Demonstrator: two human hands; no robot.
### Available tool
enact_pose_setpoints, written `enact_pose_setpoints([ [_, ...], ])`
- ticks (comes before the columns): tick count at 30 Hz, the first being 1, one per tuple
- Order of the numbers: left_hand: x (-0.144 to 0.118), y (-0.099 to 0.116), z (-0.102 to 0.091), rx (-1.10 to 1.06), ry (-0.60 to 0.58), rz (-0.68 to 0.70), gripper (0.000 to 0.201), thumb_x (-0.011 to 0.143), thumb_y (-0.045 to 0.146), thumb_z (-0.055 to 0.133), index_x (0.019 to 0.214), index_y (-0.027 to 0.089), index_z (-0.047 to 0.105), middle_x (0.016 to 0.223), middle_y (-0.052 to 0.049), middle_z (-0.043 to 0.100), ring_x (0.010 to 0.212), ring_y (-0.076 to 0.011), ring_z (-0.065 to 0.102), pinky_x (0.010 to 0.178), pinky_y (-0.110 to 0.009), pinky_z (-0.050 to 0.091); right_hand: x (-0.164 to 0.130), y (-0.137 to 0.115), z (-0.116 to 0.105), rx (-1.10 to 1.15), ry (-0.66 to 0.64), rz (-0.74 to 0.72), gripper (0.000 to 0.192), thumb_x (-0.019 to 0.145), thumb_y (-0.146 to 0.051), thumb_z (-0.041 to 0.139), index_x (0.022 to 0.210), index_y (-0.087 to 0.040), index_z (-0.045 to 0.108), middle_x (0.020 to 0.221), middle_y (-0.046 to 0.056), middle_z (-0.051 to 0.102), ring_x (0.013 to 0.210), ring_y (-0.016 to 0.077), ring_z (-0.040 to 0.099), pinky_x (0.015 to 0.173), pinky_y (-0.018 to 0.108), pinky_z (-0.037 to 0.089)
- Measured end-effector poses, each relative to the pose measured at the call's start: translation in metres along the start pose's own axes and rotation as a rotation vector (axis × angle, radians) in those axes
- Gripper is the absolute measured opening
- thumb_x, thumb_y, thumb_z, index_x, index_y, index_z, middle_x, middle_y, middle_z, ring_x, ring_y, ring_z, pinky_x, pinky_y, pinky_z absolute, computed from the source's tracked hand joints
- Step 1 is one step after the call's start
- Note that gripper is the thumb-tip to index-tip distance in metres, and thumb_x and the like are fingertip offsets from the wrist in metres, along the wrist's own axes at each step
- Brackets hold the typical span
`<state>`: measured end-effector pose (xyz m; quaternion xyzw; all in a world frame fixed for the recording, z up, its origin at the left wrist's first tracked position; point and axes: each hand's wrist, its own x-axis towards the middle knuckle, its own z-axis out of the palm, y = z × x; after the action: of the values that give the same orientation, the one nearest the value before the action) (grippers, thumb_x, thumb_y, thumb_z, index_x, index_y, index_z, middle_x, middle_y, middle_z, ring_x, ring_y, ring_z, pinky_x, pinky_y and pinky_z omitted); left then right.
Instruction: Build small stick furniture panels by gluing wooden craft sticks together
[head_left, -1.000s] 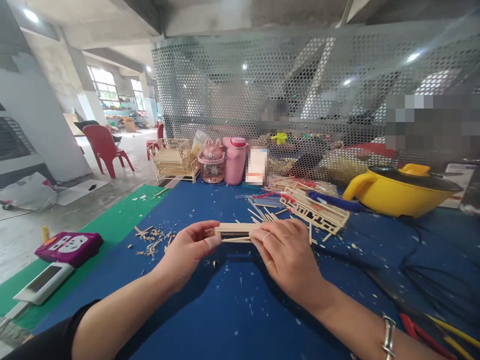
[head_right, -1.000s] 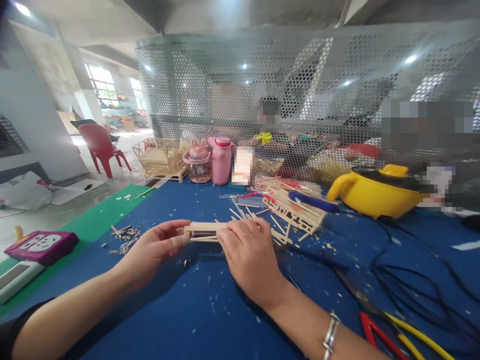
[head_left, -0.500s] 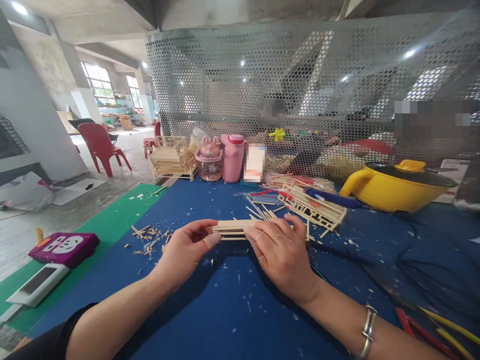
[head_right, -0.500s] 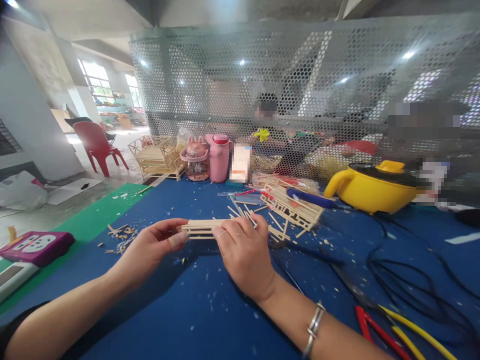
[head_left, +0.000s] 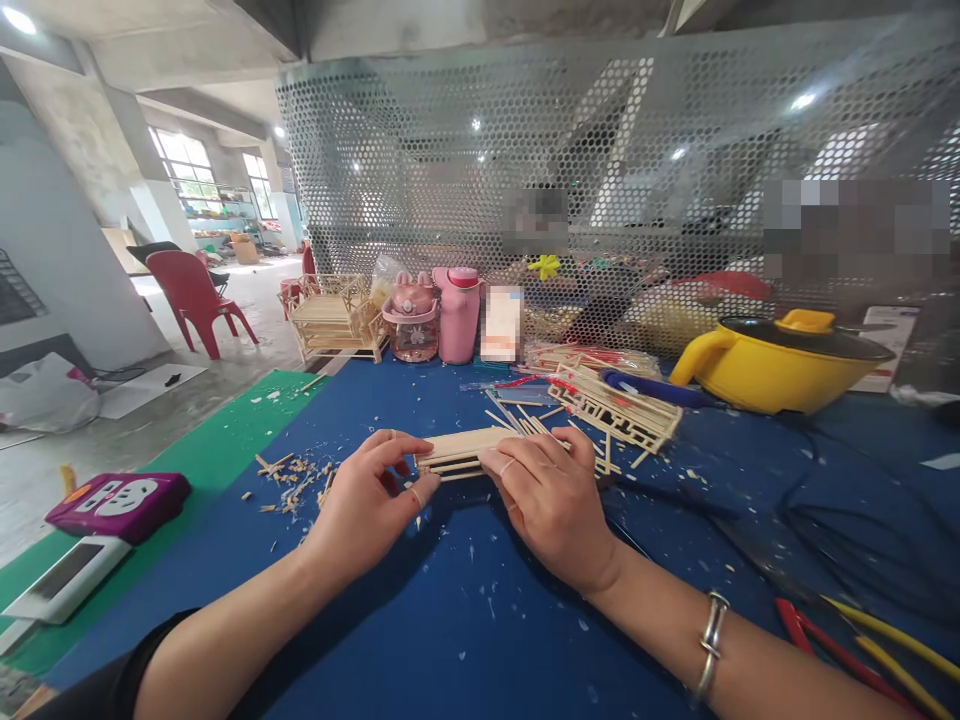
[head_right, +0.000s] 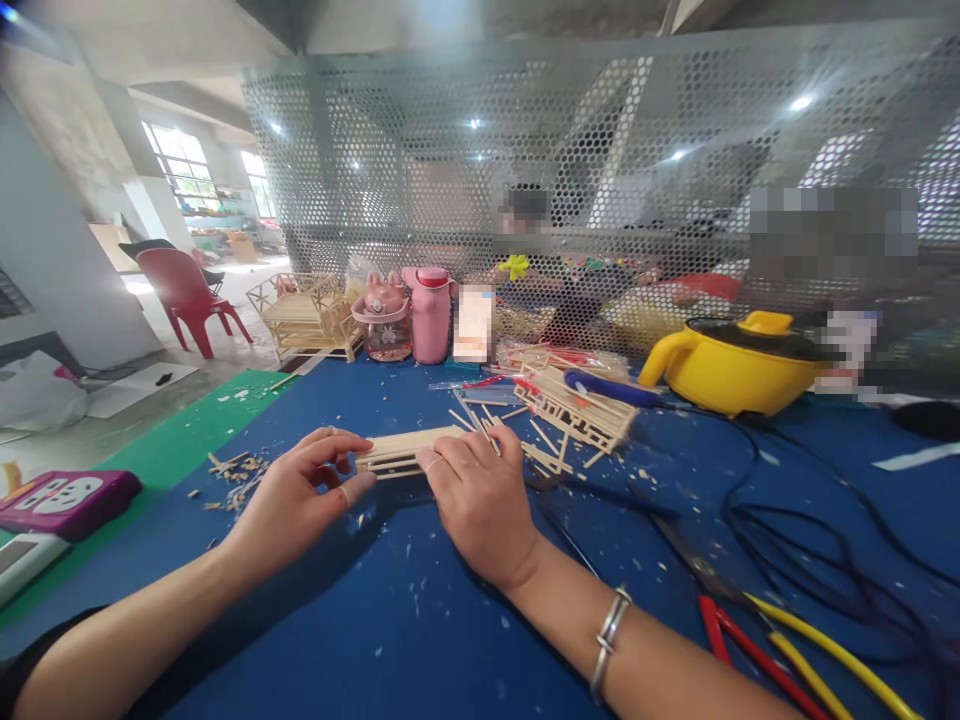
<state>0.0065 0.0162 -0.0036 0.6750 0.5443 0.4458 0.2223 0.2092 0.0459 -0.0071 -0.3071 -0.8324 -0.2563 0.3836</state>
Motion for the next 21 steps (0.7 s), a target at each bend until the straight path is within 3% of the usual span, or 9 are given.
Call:
enact_pose_setpoints([
  [14, 0.0005, 0.0039, 0.0025, -0.077, -0.002, -0.002, 0.017, 0.076, 0.024, 0.059, 0.090, 0.020, 0.068, 0.096, -0.004, 0.060, 0.072, -0.0132, 0.056, 0.065, -0.025, 0.049, 0.0024, 0.0000, -0.0018, -0.037, -0.001, -0.068, 0.020, 0.088, -0.012, 0.047, 0.090, -0.017, 0.065, 0.085, 0.004, 0.070, 0.079, 0.0181, 0.055, 0.088, 0.043, 0.028],
  [21, 0.0034, 0.0020, 0.0046, -0.025, 0.007, 0.083, 0.015, 0.079, 0.025, 0.060, 0.088, 0.019, 0.069, 0.094, -0.005, 0.065, 0.074, -0.0144, 0.059, 0.066, -0.026, 0.049, 0.0030, -0.0020, -0.0012, -0.065, 0.001, -0.084, 0.020, 0.089, -0.014, 0.045, 0.090, -0.018, 0.065, 0.083, 0.003, 0.070, 0.076, 0.0166, 0.054, 0.090, 0.043, 0.027],
])
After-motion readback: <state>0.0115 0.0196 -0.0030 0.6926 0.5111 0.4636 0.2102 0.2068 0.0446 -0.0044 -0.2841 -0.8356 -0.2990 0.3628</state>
